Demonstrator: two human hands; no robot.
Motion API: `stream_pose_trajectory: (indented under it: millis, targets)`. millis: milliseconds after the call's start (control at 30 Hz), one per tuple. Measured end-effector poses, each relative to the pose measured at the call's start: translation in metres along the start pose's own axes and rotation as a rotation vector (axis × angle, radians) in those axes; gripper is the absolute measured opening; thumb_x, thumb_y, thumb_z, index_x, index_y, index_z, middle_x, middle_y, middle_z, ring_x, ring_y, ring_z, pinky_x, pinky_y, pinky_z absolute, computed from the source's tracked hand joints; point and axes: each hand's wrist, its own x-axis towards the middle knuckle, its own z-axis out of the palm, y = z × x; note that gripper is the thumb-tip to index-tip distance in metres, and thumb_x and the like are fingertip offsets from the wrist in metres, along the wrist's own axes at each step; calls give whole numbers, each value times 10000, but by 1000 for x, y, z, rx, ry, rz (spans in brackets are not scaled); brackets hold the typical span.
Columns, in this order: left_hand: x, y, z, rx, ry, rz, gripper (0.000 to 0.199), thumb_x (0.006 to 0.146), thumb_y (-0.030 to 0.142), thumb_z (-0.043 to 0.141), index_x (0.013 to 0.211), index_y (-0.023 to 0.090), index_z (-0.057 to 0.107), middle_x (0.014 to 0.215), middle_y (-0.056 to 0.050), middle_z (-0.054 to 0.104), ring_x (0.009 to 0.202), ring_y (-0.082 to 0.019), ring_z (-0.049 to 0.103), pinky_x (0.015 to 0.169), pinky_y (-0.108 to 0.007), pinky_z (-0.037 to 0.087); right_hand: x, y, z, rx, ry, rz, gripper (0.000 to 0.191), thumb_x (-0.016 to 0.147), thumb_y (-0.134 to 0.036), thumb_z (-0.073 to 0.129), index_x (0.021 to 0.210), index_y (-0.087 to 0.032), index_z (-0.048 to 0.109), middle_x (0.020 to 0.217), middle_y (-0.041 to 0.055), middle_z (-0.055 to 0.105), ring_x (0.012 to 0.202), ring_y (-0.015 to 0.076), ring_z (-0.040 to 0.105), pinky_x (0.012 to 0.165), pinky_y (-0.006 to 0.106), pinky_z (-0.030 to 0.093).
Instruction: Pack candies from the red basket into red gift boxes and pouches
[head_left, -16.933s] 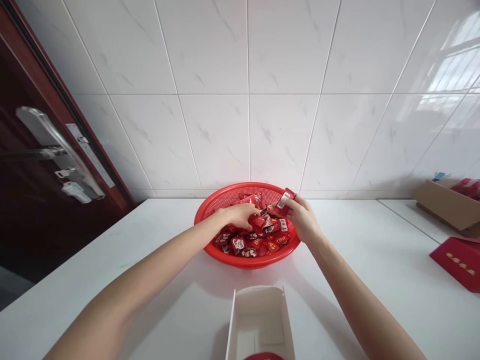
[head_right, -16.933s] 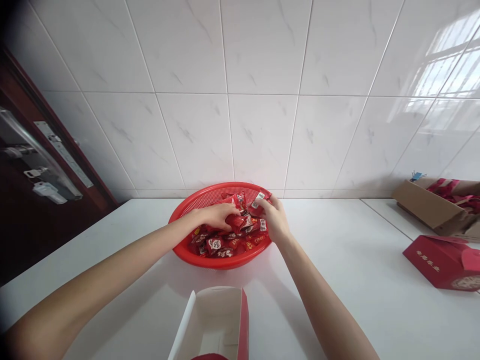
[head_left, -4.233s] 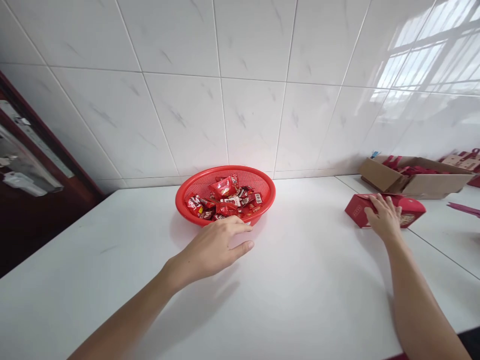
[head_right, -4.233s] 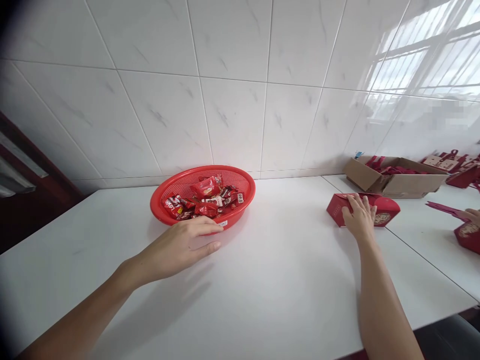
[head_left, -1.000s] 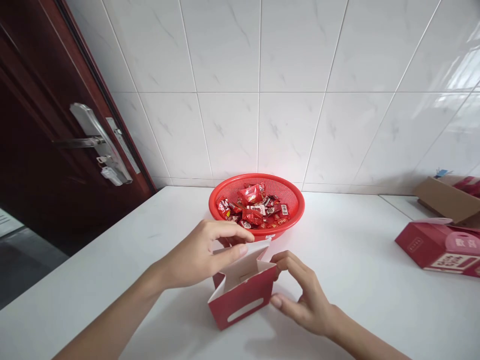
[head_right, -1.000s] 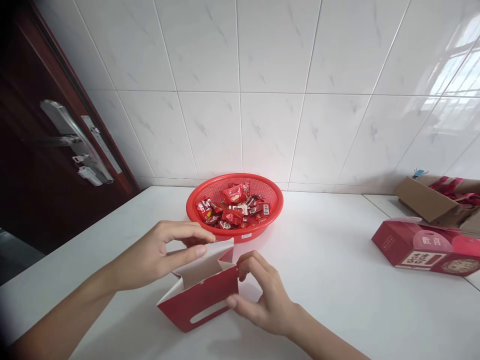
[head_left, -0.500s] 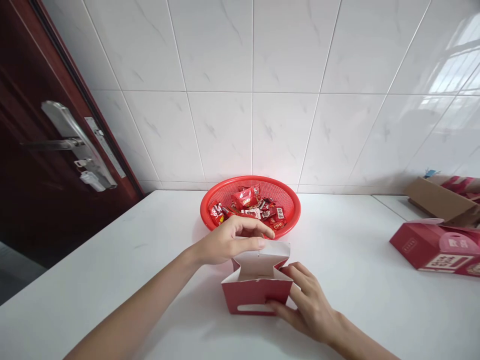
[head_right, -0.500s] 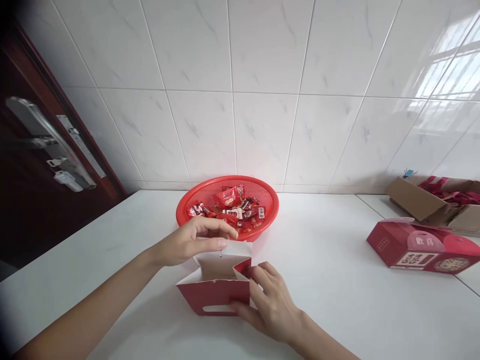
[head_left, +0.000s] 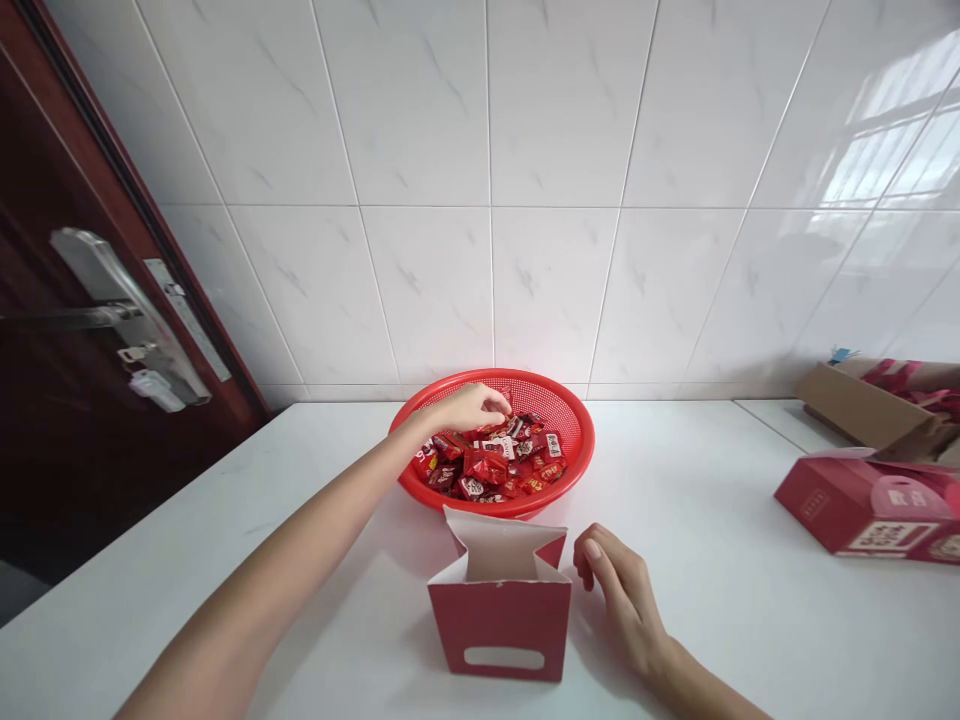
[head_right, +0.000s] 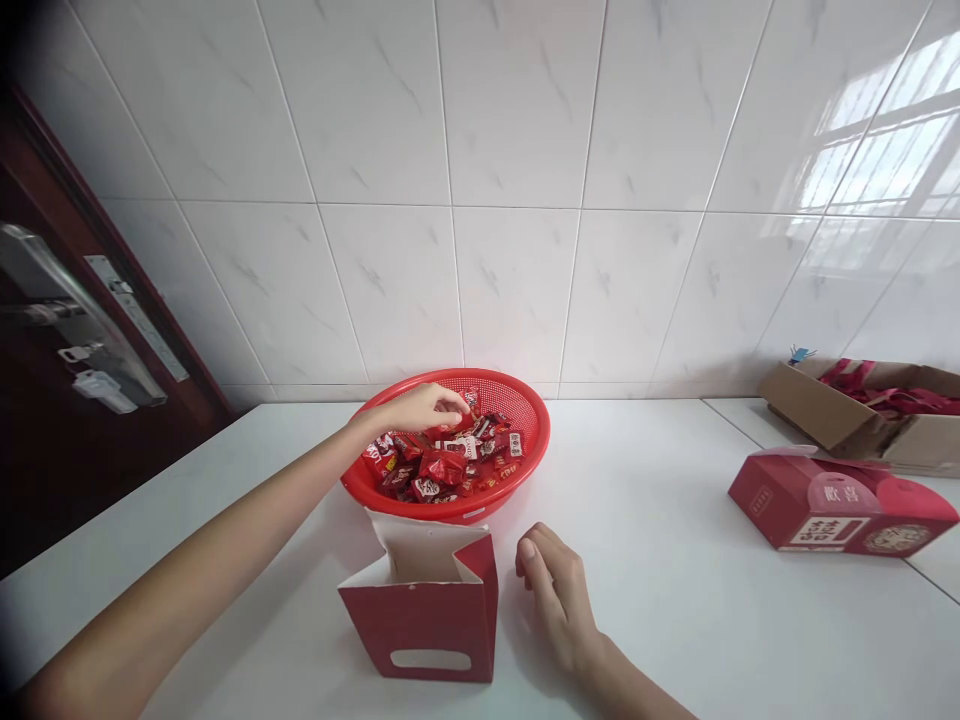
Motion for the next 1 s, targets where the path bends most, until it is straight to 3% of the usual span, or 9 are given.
stream_pose_trajectory:
  millis: [167,300,433,533,700,833,933,1000]
  targets:
    - [45,11,13,320,-222,-38,332,785,290,658,1092,225,767,1039,-26,769,886,-195,693,721,-244,489,8,11,5,108,1,339,516,990,-634,439,674,-226,441,628,-21,462,580,147,411,545,280,342]
    - [64,21,30,424,-284,-25,505,721,386,790,1208,273,722,1133,-34,748,979,-230,692,719,-254,489,11,16,3,172,-39,408,542,934,-689,504,681,-209,488,631,-17,490,597,145,436,572,276,345]
    - [69,22,45,496,-345,7,392,742,342,798,1106,214,725,1116,-71,734,961,-248,688,691,-273,488,12,15,3,194,-52,425,533,923,-682,530,705,-196,530,633,-14,506,600,144,453,581,273,352]
    - [68,20,52,502,-341,-19,343,729,301,800,1043,195,708,1086,-84,729,911,-254,687,655,-282,486,12,13,4,195,-52,420,524,927,-665,538,703,-191,536,641,-14,505,607,141,454,583,271,346]
    - [65,22,58,488,-322,-37,457,673,286,824,1089,183,666,1018,-84,720,883,-264,678,603,-284,469,13,12,3,201,-69,424,518,920,-661,544,709,-189,537,633,-18,497,601,137,453,584,271,340]
    - [60,29,50,436,-323,0,204,662,284,815,748,182,660,754,-32,675,667,-205,626,540,-282,408,14,12,3,216,-75,432,519,900,-676,554,718,-189,541,628,-13,515,589,140,468,580,275,355]
    - [55,35,37,341,-204,57,206,772,332,713,671,182,614,659,-4,611,623,-165,569,552,-277,379,15,9,2,246,-79,425,499,891,-663,581,739,-189,549,641,-6,546,590,143,493,581,275,372]
    - [50,43,29,67,-74,138,250,812,397,675,706,177,626,678,3,607,654,-153,566,593,-269,402,16,6,2,277,-72,406,481,878,-652,610,761,-188,565,667,4,575,606,149,517,597,279,398]
